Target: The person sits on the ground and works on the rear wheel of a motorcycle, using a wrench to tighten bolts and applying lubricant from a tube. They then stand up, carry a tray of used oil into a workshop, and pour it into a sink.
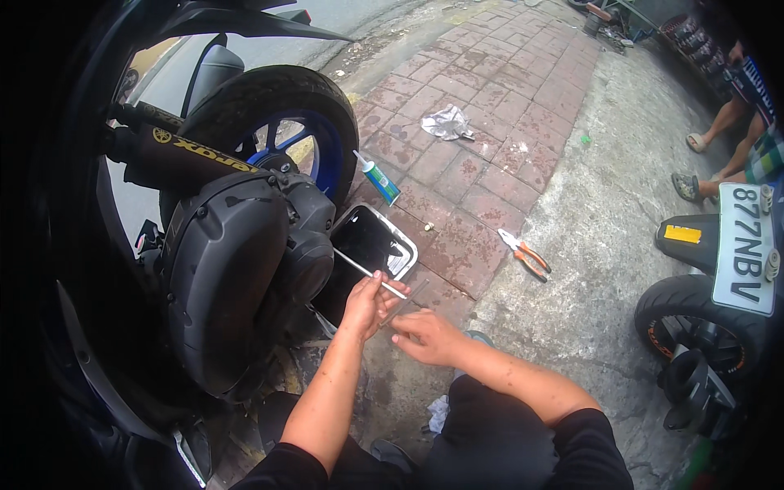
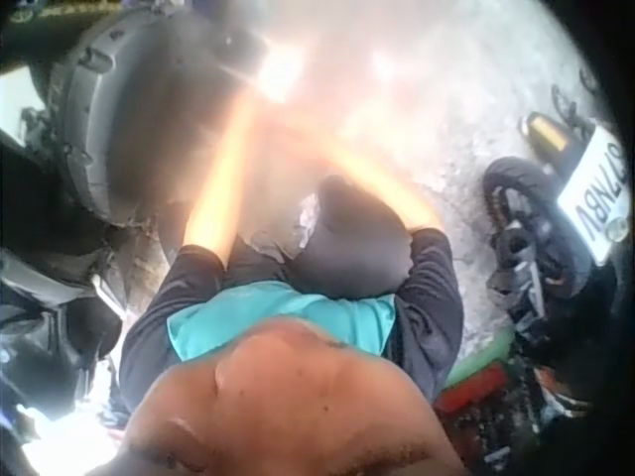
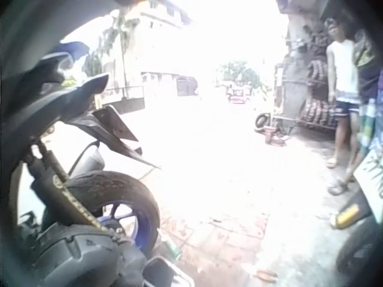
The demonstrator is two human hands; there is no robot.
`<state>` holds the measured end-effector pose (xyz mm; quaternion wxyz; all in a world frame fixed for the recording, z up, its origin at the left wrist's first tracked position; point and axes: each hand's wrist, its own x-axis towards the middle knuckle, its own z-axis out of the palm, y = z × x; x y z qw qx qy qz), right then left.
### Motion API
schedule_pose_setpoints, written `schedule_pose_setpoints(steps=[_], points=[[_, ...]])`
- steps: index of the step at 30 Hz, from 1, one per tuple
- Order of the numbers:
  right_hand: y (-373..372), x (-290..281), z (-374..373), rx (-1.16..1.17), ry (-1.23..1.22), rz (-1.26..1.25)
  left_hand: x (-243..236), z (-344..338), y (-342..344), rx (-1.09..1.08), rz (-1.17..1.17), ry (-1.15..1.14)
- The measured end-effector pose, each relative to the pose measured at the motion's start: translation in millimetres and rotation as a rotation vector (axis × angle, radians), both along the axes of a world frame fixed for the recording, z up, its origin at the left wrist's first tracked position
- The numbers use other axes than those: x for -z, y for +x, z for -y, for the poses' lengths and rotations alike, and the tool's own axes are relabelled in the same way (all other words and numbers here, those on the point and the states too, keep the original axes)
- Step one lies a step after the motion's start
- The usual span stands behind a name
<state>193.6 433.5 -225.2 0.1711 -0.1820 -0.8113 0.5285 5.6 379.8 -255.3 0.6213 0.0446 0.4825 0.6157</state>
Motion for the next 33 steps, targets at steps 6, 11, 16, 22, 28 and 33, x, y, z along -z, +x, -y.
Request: schedule_pose_setpoints(steps=[6, 11, 16, 22, 28, 33], points=[[1, 7, -22, 0.205, -0.078, 0.485, -3, -6, -4, -0.038, 0.019, 0.033], [-2, 0, -11, 0.001, 0.185, 0.048, 2, -5, -7, -0.064, 0.001, 0.027], [6, 13, -8, -0.023, 0.163, 0.124, 3, -9, -11, -0.098, -0.002, 0.039], [11, 21, -12, 0.224, -0.009, 0.485, 4, -4, -14, -0.146, -0.028, 0.012], [11, 10, -4, 0.208, 0.025, 0.196, -6, -7, -17, -0.15, -0.048, 0.006], [13, 5, 3, -0.276, 0.267, -0.01, 7, -3, -19, -0.203, -0.05, -0.004]])
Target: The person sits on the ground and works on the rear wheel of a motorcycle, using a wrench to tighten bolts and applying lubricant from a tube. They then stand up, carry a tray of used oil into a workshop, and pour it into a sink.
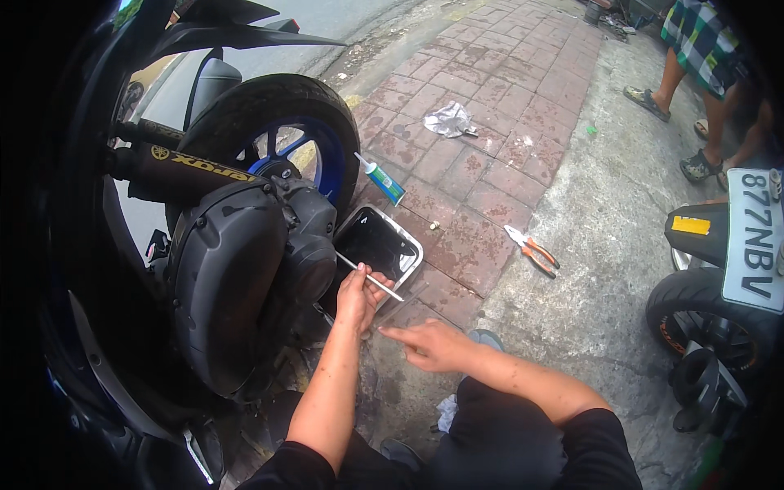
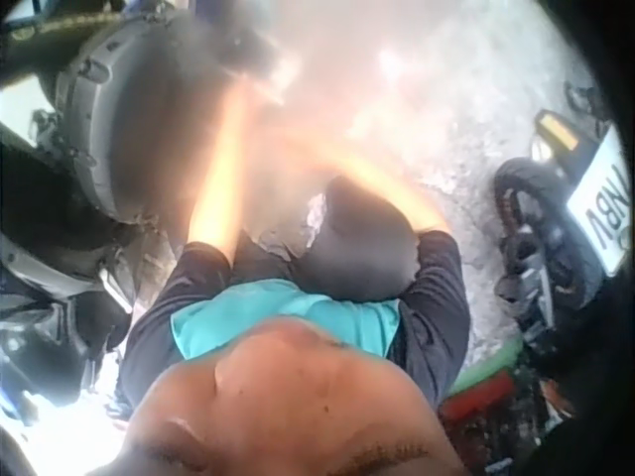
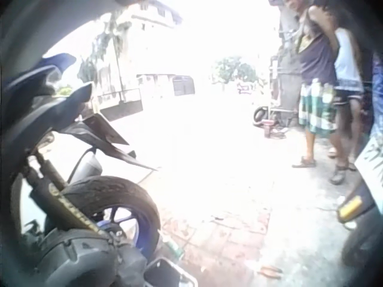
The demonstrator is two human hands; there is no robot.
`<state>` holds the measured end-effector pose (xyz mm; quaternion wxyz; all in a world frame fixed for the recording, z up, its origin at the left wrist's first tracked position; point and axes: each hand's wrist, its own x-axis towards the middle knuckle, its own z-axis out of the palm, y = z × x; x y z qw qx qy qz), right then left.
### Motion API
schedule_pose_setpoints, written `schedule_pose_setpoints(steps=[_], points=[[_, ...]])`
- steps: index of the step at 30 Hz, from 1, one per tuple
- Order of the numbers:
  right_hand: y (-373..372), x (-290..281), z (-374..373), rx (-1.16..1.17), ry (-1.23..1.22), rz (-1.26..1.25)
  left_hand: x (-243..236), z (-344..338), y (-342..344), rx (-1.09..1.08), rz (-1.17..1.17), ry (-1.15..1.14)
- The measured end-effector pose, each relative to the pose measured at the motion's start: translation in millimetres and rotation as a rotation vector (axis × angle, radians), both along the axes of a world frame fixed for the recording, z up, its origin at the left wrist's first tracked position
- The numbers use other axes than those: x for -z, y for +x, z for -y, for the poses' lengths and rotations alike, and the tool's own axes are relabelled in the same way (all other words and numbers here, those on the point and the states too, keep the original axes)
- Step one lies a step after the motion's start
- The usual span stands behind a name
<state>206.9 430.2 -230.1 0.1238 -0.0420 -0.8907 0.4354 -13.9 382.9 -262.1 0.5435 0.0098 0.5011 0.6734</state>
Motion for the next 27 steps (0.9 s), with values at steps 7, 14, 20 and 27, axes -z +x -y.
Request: schedule_pose_setpoints(steps=[7, 14, 20, 27], points=[[3, 23, 2, 0.216, -0.168, 0.198, 8, -3, -4, -0.032, -0.019, -0.031], [-6, 16, -11, 0.5, -0.119, 0.239, 6, -7, -10, 0.001, -0.047, -0.051], [-21, 1, -18, 0.607, 0.045, 0.149, 3, -4, -10, -0.028, -0.076, -0.077], [-33, 29, -21, 0.732, -0.767, 0.479, 6, -5, -15, -0.006, -0.098, -0.104]])
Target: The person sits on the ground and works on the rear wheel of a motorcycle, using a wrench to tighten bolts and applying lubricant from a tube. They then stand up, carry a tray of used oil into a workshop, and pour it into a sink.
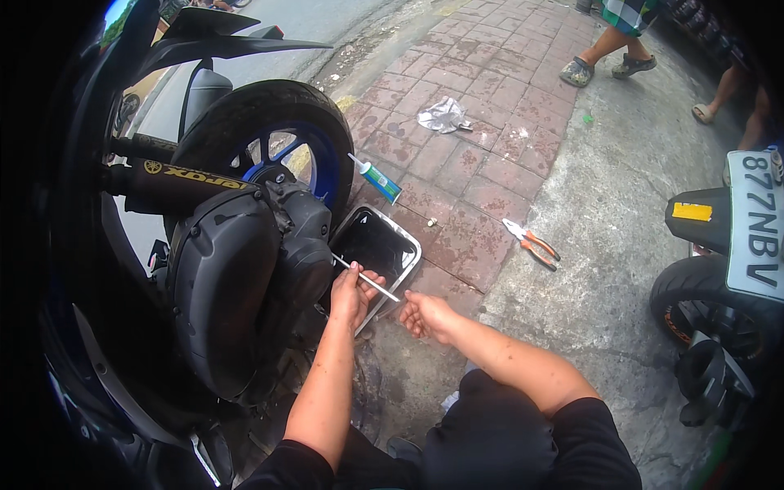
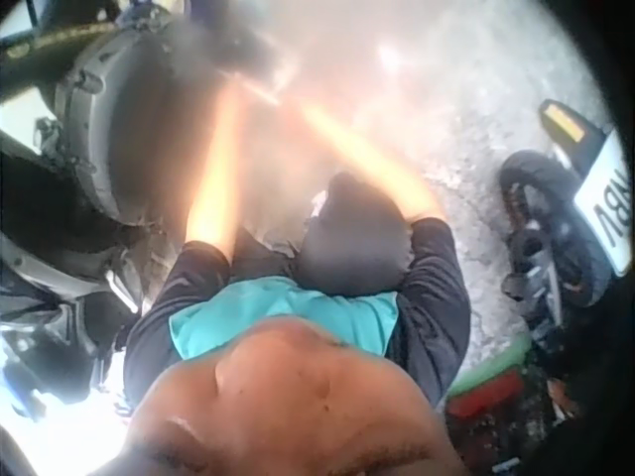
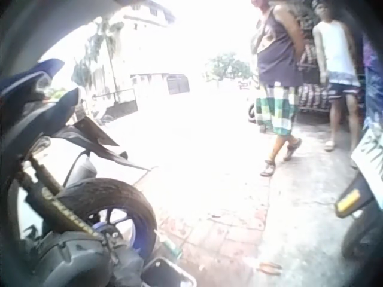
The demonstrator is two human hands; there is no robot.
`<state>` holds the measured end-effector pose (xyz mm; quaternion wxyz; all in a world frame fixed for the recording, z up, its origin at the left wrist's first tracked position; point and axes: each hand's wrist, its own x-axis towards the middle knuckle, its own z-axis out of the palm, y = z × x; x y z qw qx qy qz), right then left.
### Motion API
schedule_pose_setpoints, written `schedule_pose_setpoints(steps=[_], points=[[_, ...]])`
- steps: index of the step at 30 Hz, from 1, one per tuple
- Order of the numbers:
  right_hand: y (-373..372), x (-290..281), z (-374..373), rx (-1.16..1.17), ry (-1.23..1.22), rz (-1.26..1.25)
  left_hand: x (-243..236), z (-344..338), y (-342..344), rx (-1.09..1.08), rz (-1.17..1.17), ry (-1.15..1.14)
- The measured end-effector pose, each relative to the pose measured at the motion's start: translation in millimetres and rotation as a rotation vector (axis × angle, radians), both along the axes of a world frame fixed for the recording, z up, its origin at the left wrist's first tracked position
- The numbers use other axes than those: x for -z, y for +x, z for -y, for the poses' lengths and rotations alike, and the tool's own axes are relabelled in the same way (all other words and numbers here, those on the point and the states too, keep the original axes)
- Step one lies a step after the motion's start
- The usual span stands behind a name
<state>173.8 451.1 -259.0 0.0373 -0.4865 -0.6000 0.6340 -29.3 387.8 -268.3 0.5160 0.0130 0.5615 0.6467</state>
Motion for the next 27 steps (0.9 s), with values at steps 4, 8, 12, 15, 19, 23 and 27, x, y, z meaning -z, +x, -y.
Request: schedule_pose_setpoints(steps=[4, 8, 12, 15, 19, 23, 27], points=[[20, 17, 7, -0.049, 0.797, -0.138, 4, 2, 2, 0.008, -0.003, -0.011], [4, -27, 8, -0.211, 1.237, -0.099, 2, 4, 1, -0.021, 0.023, 0.008], [-11, -14, 2, -0.051, 0.231, -0.109, 0, -4, 2, 0.015, 0.011, 0.035], [-5, -12, -6, -0.109, -0.069, -0.005, 3, -2, 3, -0.026, 0.017, 0.009], [0, -24, -4, -0.17, 0.553, -0.036, 2, 0, 3, -0.027, 0.005, -0.003], [-1, -33, -9, -0.105, 0.45, -0.122, 0, 2, 4, 0.023, -0.015, 0.006], [-1, -35, -11, -0.098, 0.316, -0.115, -4, 33, 19, 0.516, -0.14, -0.128]])
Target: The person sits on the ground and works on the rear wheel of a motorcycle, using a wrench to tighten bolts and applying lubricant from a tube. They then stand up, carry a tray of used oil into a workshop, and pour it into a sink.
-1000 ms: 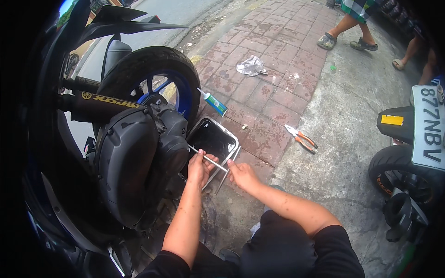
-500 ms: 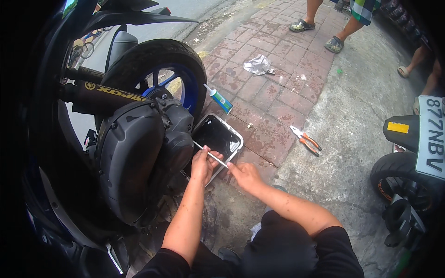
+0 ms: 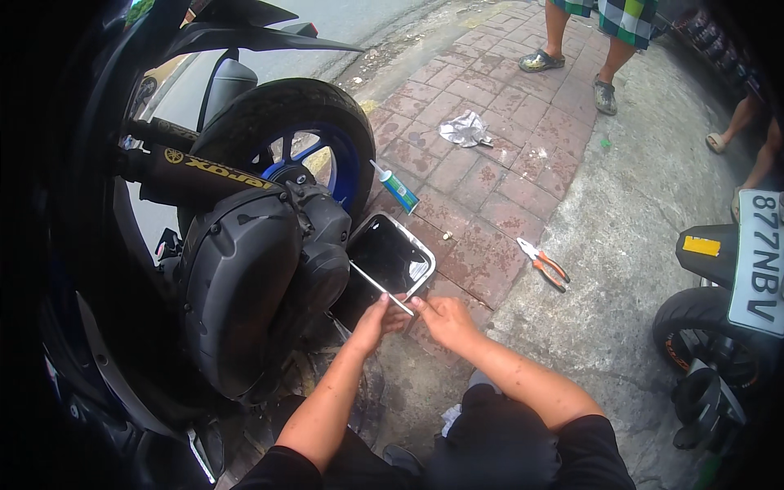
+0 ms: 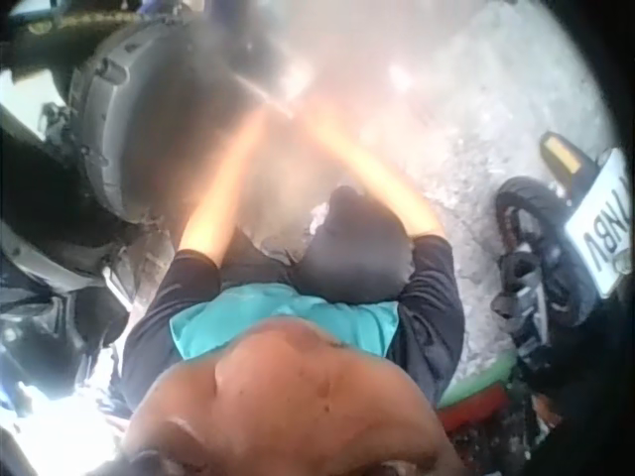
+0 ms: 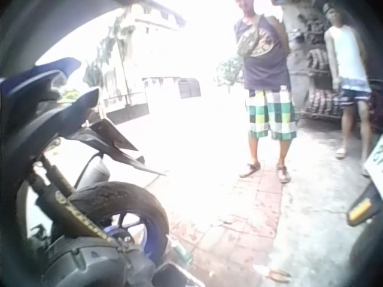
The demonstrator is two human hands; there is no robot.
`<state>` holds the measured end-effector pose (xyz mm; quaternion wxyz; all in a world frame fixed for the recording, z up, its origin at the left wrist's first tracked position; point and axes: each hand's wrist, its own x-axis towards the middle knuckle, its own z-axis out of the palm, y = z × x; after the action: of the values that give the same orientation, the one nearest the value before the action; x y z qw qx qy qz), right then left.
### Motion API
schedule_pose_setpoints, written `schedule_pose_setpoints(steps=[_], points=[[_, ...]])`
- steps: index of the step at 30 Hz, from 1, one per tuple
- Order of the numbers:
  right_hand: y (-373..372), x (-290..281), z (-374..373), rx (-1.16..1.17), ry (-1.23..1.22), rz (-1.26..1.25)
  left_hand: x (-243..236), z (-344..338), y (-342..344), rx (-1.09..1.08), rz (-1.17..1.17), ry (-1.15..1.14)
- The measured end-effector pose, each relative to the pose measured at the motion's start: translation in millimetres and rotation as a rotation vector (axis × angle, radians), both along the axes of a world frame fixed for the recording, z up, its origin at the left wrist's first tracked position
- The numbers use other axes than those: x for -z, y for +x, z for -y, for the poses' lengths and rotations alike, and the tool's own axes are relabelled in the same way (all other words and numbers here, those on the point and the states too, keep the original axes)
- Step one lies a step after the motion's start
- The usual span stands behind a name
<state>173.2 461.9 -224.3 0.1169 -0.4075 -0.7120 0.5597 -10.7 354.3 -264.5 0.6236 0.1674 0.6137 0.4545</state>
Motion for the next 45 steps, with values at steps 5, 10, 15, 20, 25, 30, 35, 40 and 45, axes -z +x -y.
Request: schedule_pose_setpoints(steps=[5, 10, 15, 20, 25, 30, 35, 40, 45], points=[[-1, -10, -6, -0.154, 0.225, 0.059, 18, 24, 29, 0.378, -0.358, 0.096], [-5, -1, -14, -0.244, 0.393, 0.046, 26, 17, 26, 0.367, -0.356, 0.203], [-7, 8, -15, -0.147, -0.028, 0.124, 28, 13, 25, 0.335, -0.138, 0.076], [-1, 62, -19, -0.051, -0.352, -0.114, 16, 2, 22, 0.441, -0.231, -0.035], [-7, -3, -19, 0.171, 0.663, 0.014, -1, 8, 20, 0.384, -0.193, -0.016], [-37, -60, -26, -0.745, 0.971, 0.277, 20, 17, 20, 0.357, -0.291, 0.076], [-72, -45, -38, -1.01, 0.555, 0.62, 9, 15, 29, 0.466, -0.498, -0.071], [-80, -40, -46, -1.057, 0.502, 0.643, 14, 16, 36, 0.396, -0.584, -0.083], [-78, -31, -55, -1.049, 0.454, 0.589, 0, 10, 38, 0.445, -0.647, -0.17]])
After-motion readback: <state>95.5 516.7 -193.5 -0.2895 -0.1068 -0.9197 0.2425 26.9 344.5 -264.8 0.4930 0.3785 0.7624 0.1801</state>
